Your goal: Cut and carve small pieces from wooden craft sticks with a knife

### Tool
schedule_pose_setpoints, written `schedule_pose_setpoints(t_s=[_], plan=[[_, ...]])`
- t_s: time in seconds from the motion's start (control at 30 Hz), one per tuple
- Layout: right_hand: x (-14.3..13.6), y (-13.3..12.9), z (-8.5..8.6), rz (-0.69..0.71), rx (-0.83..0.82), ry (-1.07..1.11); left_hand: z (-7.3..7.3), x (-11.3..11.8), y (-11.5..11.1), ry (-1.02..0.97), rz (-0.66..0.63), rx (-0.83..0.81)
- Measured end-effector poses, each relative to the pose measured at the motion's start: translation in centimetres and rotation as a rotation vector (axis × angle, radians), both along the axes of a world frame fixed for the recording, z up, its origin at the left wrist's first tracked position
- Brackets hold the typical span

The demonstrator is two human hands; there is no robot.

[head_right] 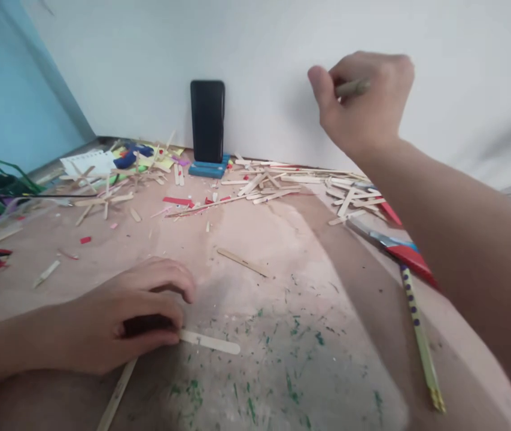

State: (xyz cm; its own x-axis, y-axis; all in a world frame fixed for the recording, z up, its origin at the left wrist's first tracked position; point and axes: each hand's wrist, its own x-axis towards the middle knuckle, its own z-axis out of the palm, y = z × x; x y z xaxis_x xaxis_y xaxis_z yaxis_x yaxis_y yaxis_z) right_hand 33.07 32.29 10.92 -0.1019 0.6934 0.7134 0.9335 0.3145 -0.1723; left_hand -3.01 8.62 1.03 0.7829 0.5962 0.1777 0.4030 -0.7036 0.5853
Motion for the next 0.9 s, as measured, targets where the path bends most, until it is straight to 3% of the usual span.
schedule_pose_setpoints(t_s=[0.1,0.23,0.37,0.57,0.7,0.9], plan=[[2.6,0.3,1.4,-0.178,-0.138,-0.155,-0.5,-0.1,-0.1,0.000,-0.012,0.004],[4.0,-0.2,0.7,-0.242,-0.119,-0.224,-1.7,0.1,-0.2,-0.119,0.017,-0.003],[3.1,-0.1,0.3,-0.127,-0.041,-0.254,-2.4,0.3,-0.1,-0.156,-0.005,0.008],[2.0,-1.5,0.4,0.202,-0.027,-0.302,-2.3,0.6,-0.5,-0.179,0.006,0.035],[1.5,-5.5,-2.4,0.456,-0.044,-0.299,-3.0,0.6,-0.5,-0.136,0.015,0.026],[-2.4,-15.7,-8.3,0.695,-0.128,-0.082,-5.3,-0.1,1.7,-0.082,-0.129,0.204]])
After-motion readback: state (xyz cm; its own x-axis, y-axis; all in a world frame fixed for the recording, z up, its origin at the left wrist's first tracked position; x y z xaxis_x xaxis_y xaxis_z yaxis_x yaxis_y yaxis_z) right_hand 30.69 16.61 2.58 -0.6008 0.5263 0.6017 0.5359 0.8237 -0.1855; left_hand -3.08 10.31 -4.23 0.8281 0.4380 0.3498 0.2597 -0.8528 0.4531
